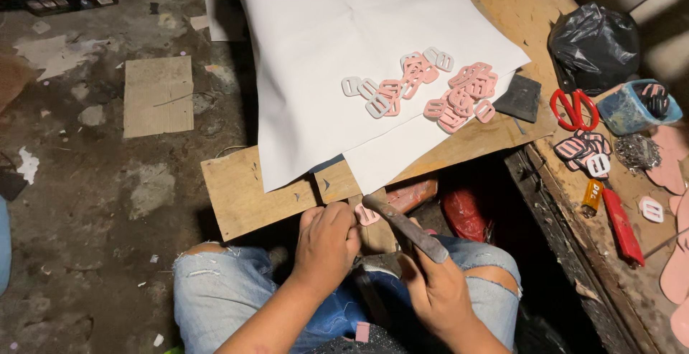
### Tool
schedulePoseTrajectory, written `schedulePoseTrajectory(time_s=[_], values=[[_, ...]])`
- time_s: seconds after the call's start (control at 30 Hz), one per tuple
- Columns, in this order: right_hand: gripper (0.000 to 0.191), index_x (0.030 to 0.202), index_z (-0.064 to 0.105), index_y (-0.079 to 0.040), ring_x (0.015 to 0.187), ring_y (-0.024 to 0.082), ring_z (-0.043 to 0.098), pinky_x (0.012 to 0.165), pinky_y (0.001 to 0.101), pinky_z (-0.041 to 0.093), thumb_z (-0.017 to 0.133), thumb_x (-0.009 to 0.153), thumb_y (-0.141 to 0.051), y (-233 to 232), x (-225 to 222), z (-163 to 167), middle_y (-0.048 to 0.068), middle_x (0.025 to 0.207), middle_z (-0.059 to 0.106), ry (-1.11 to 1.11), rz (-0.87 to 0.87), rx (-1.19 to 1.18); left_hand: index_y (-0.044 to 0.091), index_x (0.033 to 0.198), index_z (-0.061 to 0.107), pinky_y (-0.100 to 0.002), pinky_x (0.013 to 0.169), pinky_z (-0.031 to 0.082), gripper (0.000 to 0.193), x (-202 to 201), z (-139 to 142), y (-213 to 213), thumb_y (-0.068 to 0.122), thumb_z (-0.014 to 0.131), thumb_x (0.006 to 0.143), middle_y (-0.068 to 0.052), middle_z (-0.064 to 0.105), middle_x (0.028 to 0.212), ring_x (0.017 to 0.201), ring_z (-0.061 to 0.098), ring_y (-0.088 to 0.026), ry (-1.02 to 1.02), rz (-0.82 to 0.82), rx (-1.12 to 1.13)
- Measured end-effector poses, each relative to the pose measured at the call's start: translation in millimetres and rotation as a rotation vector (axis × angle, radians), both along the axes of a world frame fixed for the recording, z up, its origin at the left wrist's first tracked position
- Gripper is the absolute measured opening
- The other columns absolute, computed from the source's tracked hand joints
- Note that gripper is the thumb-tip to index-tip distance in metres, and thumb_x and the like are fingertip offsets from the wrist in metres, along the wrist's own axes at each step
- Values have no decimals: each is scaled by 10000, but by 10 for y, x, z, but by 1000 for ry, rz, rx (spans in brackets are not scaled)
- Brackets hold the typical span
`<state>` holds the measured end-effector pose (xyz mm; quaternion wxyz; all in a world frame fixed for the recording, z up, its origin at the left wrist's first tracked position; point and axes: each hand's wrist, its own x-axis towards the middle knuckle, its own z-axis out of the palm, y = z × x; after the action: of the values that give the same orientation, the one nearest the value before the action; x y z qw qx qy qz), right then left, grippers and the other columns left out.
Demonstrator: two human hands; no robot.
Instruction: The person repeatedly picks up small pink plastic buckles, places them on a wooden block, and strikes them with a hammer. The person then sets the buckles aside on a white sheet. The process is repeated for multiple buckles.
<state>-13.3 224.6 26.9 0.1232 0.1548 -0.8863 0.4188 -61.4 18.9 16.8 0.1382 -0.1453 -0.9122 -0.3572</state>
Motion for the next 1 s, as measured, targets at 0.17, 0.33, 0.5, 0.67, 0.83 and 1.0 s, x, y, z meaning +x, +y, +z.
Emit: schedulePoseTrajectory(time_s=[0.17,0.33,0.5,0.67,0.83,1.0], values=[[445,1335,600,-43,996,353,720,836,363,563,671,899,-99,-29,-56,-138,175,1108,715,-256,-8,-4,45,951,583,-470,913,409,219,-28,51,39,82,708,774,-115,594,972,1006,586,-326,-47,31,7],[476,1356,600,-43,937,303,716,815,345,550,654,882,-55,52,29,-116,160,1104,694,-145,-33,-88,64,1107,660,-443,905,407,336,-54,103,30,28,663,773,-77,665,1202,1078,599,-284,32,-60,17],[497,1287,683,-111,773,230,689,706,302,540,748,795,-124,118,208,-49,85,883,656,-212,-152,79,97,991,673,-439,892,424,231,-150,78,-1,144,754,780,-49,694,1151,1045,602,-269,77,-128,-24],[496,1238,725,-138,804,264,662,695,351,525,811,752,-193,46,212,-73,87,904,638,-250,-133,207,83,969,655,-428,862,446,243,-247,94,6,159,786,780,-56,686,1007,996,614,-279,10,-116,-12],[504,1252,681,-48,914,306,641,782,374,524,800,787,-199,-137,38,-69,122,1033,640,-94,-113,158,63,1040,642,-421,869,461,295,-278,184,32,141,770,786,-68,692,1047,994,617,-303,21,-81,131],[492,1343,549,5,892,132,705,800,279,561,671,894,-153,-127,-425,-150,80,1040,740,-460,-200,-462,77,1134,661,-422,918,466,350,-267,263,172,168,779,817,-58,684,985,1003,628,-290,-12,-162,195]])
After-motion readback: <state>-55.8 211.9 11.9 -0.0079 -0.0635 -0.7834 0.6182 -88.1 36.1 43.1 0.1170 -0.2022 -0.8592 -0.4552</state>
